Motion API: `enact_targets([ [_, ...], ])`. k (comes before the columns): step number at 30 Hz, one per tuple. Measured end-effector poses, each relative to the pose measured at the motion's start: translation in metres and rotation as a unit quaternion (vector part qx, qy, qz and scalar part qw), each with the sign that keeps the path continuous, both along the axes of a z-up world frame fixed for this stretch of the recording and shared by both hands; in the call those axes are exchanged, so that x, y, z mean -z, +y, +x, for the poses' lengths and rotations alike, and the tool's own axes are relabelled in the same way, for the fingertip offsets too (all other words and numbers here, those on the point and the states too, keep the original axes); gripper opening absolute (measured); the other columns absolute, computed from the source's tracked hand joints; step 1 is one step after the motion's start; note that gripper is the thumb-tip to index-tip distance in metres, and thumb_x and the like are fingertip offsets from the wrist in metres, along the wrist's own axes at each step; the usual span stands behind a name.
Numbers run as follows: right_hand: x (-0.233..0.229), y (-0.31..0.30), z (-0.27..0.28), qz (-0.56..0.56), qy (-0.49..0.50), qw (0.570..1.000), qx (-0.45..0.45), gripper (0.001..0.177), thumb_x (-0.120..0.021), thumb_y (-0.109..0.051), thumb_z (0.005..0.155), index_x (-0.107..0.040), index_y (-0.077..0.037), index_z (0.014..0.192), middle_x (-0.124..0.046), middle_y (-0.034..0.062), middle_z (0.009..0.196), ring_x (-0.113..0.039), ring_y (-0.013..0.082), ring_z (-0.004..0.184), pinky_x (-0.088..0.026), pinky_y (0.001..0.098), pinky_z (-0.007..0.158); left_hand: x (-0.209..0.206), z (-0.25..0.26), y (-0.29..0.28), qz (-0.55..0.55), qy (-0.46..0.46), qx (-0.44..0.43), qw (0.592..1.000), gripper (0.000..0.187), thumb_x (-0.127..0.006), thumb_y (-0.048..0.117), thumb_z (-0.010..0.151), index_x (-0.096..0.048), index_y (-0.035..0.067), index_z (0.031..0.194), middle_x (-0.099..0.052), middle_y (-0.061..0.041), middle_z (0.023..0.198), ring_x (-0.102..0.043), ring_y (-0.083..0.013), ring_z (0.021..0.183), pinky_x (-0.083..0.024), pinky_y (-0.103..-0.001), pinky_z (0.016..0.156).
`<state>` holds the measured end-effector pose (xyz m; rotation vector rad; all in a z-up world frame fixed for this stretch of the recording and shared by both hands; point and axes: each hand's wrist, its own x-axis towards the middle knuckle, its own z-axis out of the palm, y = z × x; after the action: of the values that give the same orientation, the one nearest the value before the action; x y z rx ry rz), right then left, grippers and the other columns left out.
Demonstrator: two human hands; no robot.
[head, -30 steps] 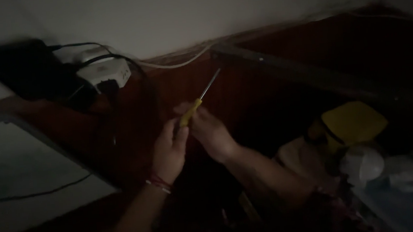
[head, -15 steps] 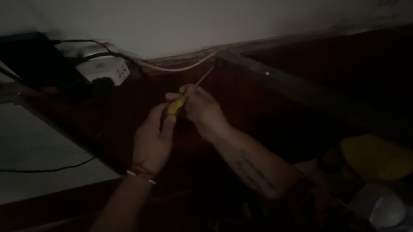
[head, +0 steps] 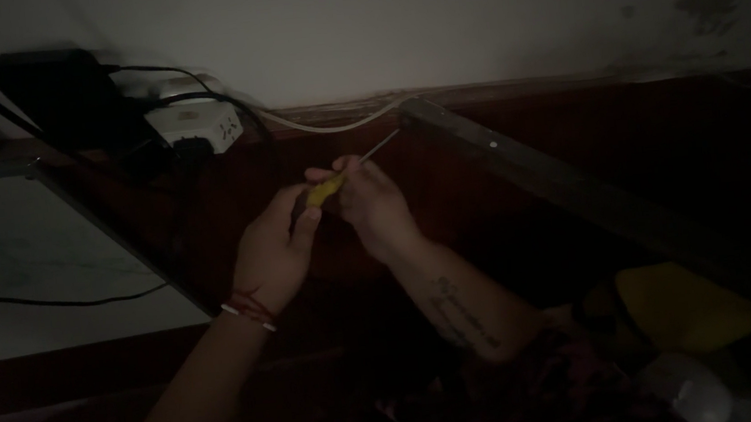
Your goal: The person is using a screwdriver to fix or fasten a wooden rail to a surface.
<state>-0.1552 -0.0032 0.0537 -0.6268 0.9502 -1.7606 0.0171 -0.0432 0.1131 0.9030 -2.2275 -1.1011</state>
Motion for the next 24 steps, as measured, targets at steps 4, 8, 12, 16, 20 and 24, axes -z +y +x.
enact_targets([
  [4, -0.009, 0.002, 0.002, -0.014, 0.006, 1.000, -0.010, 0.033, -0.049, -0.045, 0.107, -0.059, -0.015, 0.113, -0.072, 0.0104, 0.128, -0.062, 0.0178, 0.102, -0.049, 0.0327, 0.088, -0.005, -0.001, -0.004, -0.001, -0.013, 0.002, 1.000, 0.043, -0.051, 0.035, 0.104, -0.059, 0.010, 0.138, -0.075, -0.012, 0.112, -0.073, -0.0239, 0.089, -0.056, -0.036, 0.078],
  [8, -0.011, 0.001, 0.001, -0.005, 0.017, 1.000, -0.006, 0.036, -0.053, -0.048, 0.105, -0.059, -0.013, 0.111, -0.071, 0.0116, 0.127, -0.063, 0.0204, 0.110, -0.049, 0.0369, 0.098, -0.014, -0.003, -0.008, 0.031, -0.050, -0.026, 0.998, 0.049, -0.049, 0.045, 0.102, -0.063, 0.009, 0.133, -0.074, -0.012, 0.103, -0.071, -0.0238, 0.083, -0.055, -0.036, 0.074],
  [12, -0.013, 0.003, -0.002, 0.000, 0.017, 1.000, 0.002, 0.041, -0.059, -0.048, 0.100, -0.060, -0.010, 0.115, -0.071, 0.0142, 0.124, -0.066, 0.0246, 0.114, -0.050, 0.0438, 0.105, -0.001, -0.003, -0.023, 0.097, -0.007, -0.017, 0.995, 0.057, -0.048, 0.055, 0.102, -0.071, 0.004, 0.116, -0.071, -0.007, 0.088, -0.064, -0.0191, 0.075, -0.050, -0.032, 0.069],
  [16, -0.018, 0.004, -0.003, -0.005, 0.025, 1.000, 0.001, 0.045, -0.060, -0.050, 0.099, -0.061, -0.009, 0.118, -0.071, 0.0145, 0.122, -0.068, 0.0251, 0.112, -0.052, 0.0435, 0.104, 0.015, -0.003, -0.040, 0.123, 0.026, -0.001, 0.992, 0.060, -0.048, 0.056, 0.103, -0.073, 0.001, 0.102, -0.060, -0.002, 0.077, -0.055, -0.0143, 0.068, -0.045, -0.029, 0.063],
  [20, -0.019, 0.001, -0.005, 0.053, 0.053, 0.997, 0.021, 0.050, -0.063, -0.052, 0.097, -0.064, -0.007, 0.118, -0.072, 0.0139, 0.118, -0.069, 0.0242, 0.106, -0.056, 0.0406, 0.097, 0.012, -0.002, -0.043, 0.186, 0.040, 0.017, 0.982, 0.059, -0.048, 0.054, 0.103, -0.075, 0.003, 0.095, -0.048, 0.001, 0.065, -0.043, -0.0125, 0.059, -0.035, -0.029, 0.054],
  [24, -0.024, -0.001, -0.004, 0.121, 0.078, 0.989, 0.041, 0.051, -0.064, -0.052, 0.093, -0.064, -0.009, 0.119, -0.073, 0.0094, 0.116, -0.070, 0.0223, 0.104, -0.057, 0.0389, 0.092, 0.039, -0.003, -0.055, 0.153, 0.055, 0.024, 0.986, 0.059, -0.049, 0.052, 0.106, -0.072, -0.001, 0.093, -0.049, 0.002, 0.068, -0.046, -0.0125, 0.061, -0.037, -0.030, 0.057],
])
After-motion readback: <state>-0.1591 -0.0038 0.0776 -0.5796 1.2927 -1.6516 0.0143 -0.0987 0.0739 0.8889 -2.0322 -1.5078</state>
